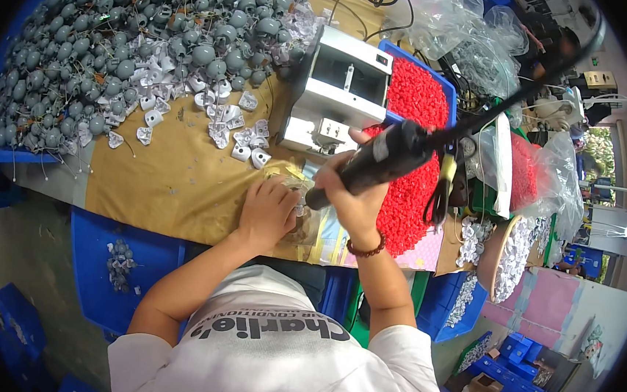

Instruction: Assembling plastic toy components using manual dexterity and an electric screwdriver at a factory workbench.

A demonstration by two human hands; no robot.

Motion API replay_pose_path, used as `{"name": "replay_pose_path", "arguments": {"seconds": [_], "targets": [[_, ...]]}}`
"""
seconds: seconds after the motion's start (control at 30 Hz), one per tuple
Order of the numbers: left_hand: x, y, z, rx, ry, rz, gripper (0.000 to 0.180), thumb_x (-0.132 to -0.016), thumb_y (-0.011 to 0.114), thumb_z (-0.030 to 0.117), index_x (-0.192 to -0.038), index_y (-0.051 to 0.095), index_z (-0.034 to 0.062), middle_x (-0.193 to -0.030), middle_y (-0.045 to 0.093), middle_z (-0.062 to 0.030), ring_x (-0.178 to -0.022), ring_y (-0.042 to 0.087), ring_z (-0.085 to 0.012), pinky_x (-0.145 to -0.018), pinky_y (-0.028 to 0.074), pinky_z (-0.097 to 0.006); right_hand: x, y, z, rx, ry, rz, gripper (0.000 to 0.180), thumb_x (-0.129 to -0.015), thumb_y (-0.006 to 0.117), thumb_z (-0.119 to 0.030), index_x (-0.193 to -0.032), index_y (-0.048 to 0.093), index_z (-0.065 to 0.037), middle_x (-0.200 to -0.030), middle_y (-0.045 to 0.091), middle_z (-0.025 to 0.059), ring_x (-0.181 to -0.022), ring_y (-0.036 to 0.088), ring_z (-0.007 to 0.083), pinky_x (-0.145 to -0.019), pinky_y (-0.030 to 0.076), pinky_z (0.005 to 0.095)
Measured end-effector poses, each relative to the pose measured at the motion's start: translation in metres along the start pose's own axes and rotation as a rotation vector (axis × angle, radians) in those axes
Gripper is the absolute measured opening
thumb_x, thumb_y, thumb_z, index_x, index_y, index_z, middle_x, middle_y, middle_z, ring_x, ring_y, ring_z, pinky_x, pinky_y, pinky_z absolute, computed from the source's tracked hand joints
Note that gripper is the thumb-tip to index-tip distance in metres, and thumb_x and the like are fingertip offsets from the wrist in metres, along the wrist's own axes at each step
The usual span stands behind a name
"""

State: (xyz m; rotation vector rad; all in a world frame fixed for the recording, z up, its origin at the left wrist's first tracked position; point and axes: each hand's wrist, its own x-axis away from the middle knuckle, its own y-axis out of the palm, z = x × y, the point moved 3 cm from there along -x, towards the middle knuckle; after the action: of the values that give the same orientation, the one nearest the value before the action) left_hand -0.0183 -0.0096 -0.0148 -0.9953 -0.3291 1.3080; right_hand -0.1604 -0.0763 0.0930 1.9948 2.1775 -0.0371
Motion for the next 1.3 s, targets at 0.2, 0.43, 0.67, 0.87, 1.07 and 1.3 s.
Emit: {"name": "replay_pose_path", "arguments": {"seconds": [0.2, 0.43, 0.67, 0.87, 1.07, 1.3], "targets": [[-0.001, -0.002, 0.001, -0.007, -0.012, -0.007, 0.035, -0.078, 0.072, 0.014, -0.112, 0.066, 0.012, -0.107, 0.064, -0.0083, -0.125, 0.057, -0.0311, -0.103, 0.042, -0.052, 0.022, -0.002, 0.008, 0.099, -0.066, -0.055, 0.074, -0.082, 0.065, 0.018, -0.147, 0.035, -0.001, -0.084, 0.065, 0.0091, -0.076, 0.067, 0.0183, -0.075, 0.056, 0.0326], [0.0, 0.0, 0.0, 0.016, 0.002, 0.031, 0.036, -0.077, 0.073, 0.013, -0.113, 0.066, 0.012, -0.107, 0.063, -0.0083, -0.125, 0.057, -0.0311, -0.103, 0.042, -0.053, 0.03, -0.006, 0.02, 0.036, -0.169, -0.092, 0.075, -0.084, 0.064, 0.018, -0.148, 0.033, -0.002, -0.084, 0.064, 0.009, -0.076, 0.066, 0.0184, -0.078, 0.057, 0.0361], [-0.005, -0.008, 0.0, 0.064, 0.025, 0.03, 0.037, -0.075, 0.074, 0.01, -0.111, 0.066, 0.0108, -0.107, 0.063, -0.0089, -0.124, 0.057, -0.032, -0.104, 0.042, -0.054, 0.048, -0.005, 0.017, 0.057, -0.291, -0.194, 0.07, -0.087, 0.066, 0.01, -0.146, 0.036, -0.011, -0.089, 0.061, 0.0088, -0.077, 0.064, 0.0206, -0.076, 0.058, 0.0407], [-0.005, -0.008, 0.0, 0.07, 0.01, 0.012, 0.037, -0.074, 0.074, 0.009, -0.11, 0.066, 0.0104, -0.107, 0.063, -0.0092, -0.123, 0.057, -0.0322, -0.106, 0.04, -0.054, 0.06, 0.003, 0.015, 0.077, -0.407, -0.189, 0.066, -0.088, 0.068, 0.007, -0.143, 0.038, -0.015, -0.092, 0.062, 0.009, -0.076, 0.064, 0.0225, -0.076, 0.058, 0.0434], [-0.004, -0.008, 0.002, 0.082, -0.004, 0.0, 0.038, -0.074, 0.074, 0.009, -0.111, 0.065, 0.0103, -0.108, 0.063, -0.0096, -0.124, 0.056, -0.0323, -0.107, 0.039, -0.054, 0.063, 0.003, 0.021, 0.047, -0.403, -0.163, 0.063, -0.089, 0.068, 0.007, -0.14, 0.039, -0.015, -0.091, 0.062, 0.009, -0.076, 0.064, 0.0231, -0.076, 0.058, 0.0433], [-0.006, -0.009, 0.003, 0.115, -0.042, -0.02, 0.04, -0.074, 0.074, 0.009, -0.112, 0.064, 0.0096, -0.111, 0.063, -0.0099, -0.125, 0.055, -0.0343, -0.108, 0.039, -0.053, 0.058, -0.006, 0.03, 0.36, -0.256, -0.158, 0.051, -0.089, 0.063, 0.011, -0.129, 0.04, -0.009, -0.089, 0.062, 0.0094, -0.08, 0.065, 0.0216, -0.077, 0.057, 0.0402]]}}
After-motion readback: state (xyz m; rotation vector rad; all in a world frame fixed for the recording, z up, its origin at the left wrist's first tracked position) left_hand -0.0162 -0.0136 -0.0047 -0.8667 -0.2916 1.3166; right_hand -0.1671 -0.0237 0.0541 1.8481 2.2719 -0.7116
